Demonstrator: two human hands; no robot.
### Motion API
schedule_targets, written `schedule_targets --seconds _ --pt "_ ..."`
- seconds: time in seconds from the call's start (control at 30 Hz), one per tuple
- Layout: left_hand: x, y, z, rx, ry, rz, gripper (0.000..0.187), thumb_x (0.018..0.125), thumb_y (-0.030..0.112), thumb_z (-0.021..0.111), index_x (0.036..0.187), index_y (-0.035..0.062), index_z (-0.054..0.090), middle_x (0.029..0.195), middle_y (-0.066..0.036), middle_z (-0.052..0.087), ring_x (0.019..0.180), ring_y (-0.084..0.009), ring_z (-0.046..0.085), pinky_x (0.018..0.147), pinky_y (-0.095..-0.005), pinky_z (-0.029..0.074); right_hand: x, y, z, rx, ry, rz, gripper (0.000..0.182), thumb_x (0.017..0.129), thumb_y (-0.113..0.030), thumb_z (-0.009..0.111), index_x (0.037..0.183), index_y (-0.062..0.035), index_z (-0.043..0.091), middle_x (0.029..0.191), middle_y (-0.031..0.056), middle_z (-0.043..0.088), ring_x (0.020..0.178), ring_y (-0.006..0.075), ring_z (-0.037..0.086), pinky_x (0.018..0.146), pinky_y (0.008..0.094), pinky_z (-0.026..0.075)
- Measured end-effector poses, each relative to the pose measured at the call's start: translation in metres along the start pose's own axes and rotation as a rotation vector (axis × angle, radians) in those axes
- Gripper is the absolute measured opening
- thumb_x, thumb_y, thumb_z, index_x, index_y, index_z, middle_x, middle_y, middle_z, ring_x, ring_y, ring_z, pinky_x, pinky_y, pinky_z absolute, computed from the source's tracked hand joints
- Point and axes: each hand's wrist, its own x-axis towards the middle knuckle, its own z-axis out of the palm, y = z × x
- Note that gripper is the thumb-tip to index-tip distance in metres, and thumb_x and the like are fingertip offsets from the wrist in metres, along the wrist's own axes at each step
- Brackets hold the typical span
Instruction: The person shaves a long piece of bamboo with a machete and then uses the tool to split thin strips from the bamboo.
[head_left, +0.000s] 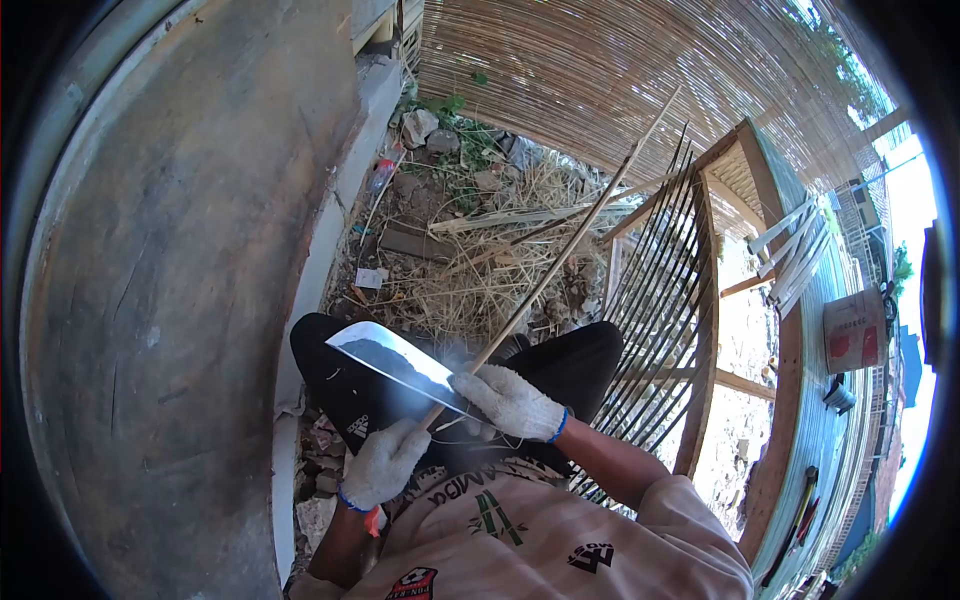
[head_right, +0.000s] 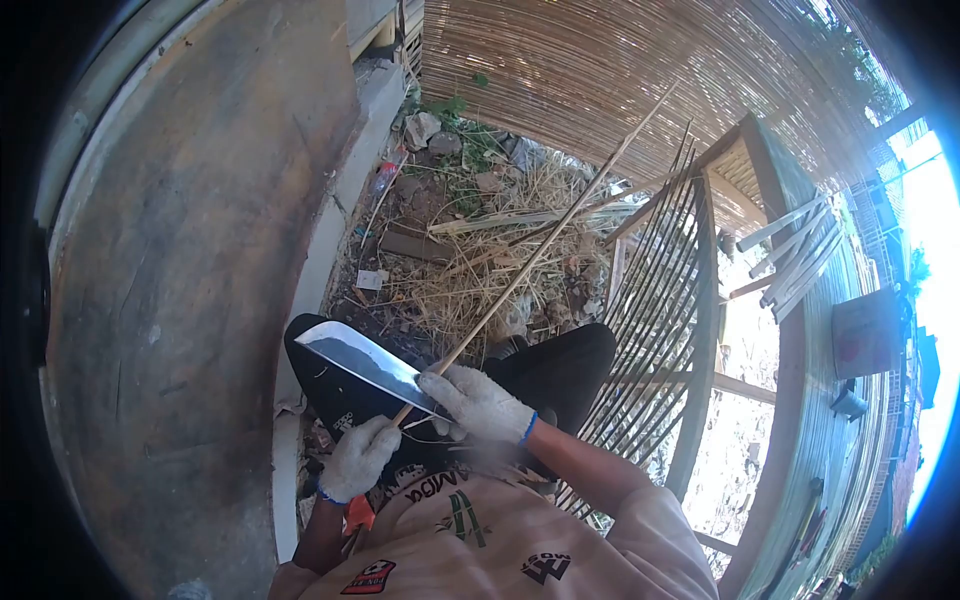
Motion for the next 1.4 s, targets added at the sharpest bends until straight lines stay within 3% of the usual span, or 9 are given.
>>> schedule_targets --seconds 0.3,0.37,0.43,0.57,0.67,0.77,0.87,1.3,1.4 --pt "-0.01 0.003 -0.005 -0.07 0.018 -0.021 0.037 0.11 0.032 0.056 0.102 -0.003 0.067 0.07 -0.013 0.058 0.064 -0.0197 0.056 0.062 -0.0404 0.047 0.003 -0.009 -0.012 -0.088 0.05 -0.062 0.051 0.112 -0.05 0.05 0.128 -0.0037 0.064 0.071 0.002 0.065 0.057 0.0082 0.061 0.051 0.0259 0.049" --pt "-0.01 0.003 -0.007 -0.059 0.001 -0.062 0.036 0.109 0.033 0.055 0.091 0.0035 0.063 0.071 0.0 0.053 0.066 -0.0105 0.05 0.062 -0.0329 0.043 0.004 -0.014 -0.019 -0.085 0.107 -0.034 0.051 0.112 -0.051 0.05 0.125 -0.0041 0.065 0.07 0.002 0.065 0.055 0.008 0.06 0.049 0.0256 0.048" --pt "-0.013 -0.005 -0.008 -0.062 0.002 -0.082 0.034 0.109 0.031 0.055 0.091 0.0039 0.063 0.071 0.001 0.052 0.066 -0.0094 0.05 0.061 -0.0316 0.043 0.002 -0.022 -0.03 -0.078 0.164 -0.052 0.049 0.113 -0.048 0.049 0.115 -0.002 0.065 0.069 0.0026 0.065 0.053 0.0075 0.059 0.049 0.0237 0.046" --pt "-0.024 -0.024 -0.011 -0.101 -0.015 -0.097 0.028 0.109 0.026 0.056 0.092 0.0052 0.063 0.072 0.005 0.051 0.066 -0.0055 0.048 0.061 -0.0273 0.042 -0.006 -0.04 -0.059 -0.021 0.281 -0.147 0.048 0.114 -0.046 0.048 0.111 -0.0011 0.065 0.068 0.0022 0.063 0.051 0.0074 0.055 0.049 0.0239 0.043" --pt "-0.03 -0.031 -0.01 -0.151 -0.01 -0.109 0.028 0.109 0.026 0.057 0.092 0.005 0.062 0.073 0.006 0.052 0.065 -0.0042 0.047 0.059 -0.0258 0.041 -0.007 -0.049 -0.078 -0.049 0.288 -0.145 0.045 0.115 -0.044 0.046 0.104 -0.0035 0.064 0.067 0.0012 0.062 0.05 0.0075 0.053 0.047 0.0243 0.041" --pt "-0.036 -0.037 -0.012 -0.222 -0.028 -0.176 0.03 0.109 0.028 0.059 0.098 0.0013 0.066 0.072 0.002 0.053 0.068 -0.0075 0.048 0.061 -0.0307 0.042 -0.006 -0.053 -0.087 -0.056 0.319 -0.134 0.045 0.115 -0.044 0.047 0.103 -0.004 0.064 0.066 0.0008 0.062 0.05 0.0076 0.053 0.048 0.0241 0.041" --pt "-0.046 -0.038 -0.017 -0.321 -0.051 -0.214 0.029 0.109 0.028 0.059 0.098 0.0021 0.066 0.073 0.004 0.052 0.069 -0.0062 0.047 0.061 -0.0285 0.042 -0.006 -0.056 -0.1 -0.068 0.355 -0.161 0.045 0.114 -0.044 0.048 0.107 -0.0027 0.065 0.067 0.0007 0.062 0.05 0.0075 0.053 0.047 0.0242 0.042" --pt "-0.067 -0.048 -0.026 -0.212 -0.014 -0.268 0.031 0.109 0.03 0.058 0.098 0.0021 0.067 0.075 0.001 0.056 0.068 -0.0087 0.054 0.063 -0.0297 0.047 0.002 -0.08 -0.125 -0.256 0.419 -0.12 0.053 0.11 -0.051 0.053 0.109 -0.0012 0.072 0.064 -0.0004 0.06 0.051 0.0057 0.055 0.048 0.0241 0.044" --pt "-0.073 -0.053 -0.027 -0.188 0.009 -0.249 0.031 0.109 0.03 0.06 0.098 0.0017 0.068 0.074 0.001 0.057 0.068 -0.0089 0.054 0.062 -0.0301 0.046 0.003 -0.084 -0.138 -0.235 0.555 -0.193 0.056 0.109 -0.054 0.05 0.105 -0.0034 0.074 0.064 -0.0014 0.059 0.05 0.0077 0.053 0.047 0.0263 0.043"
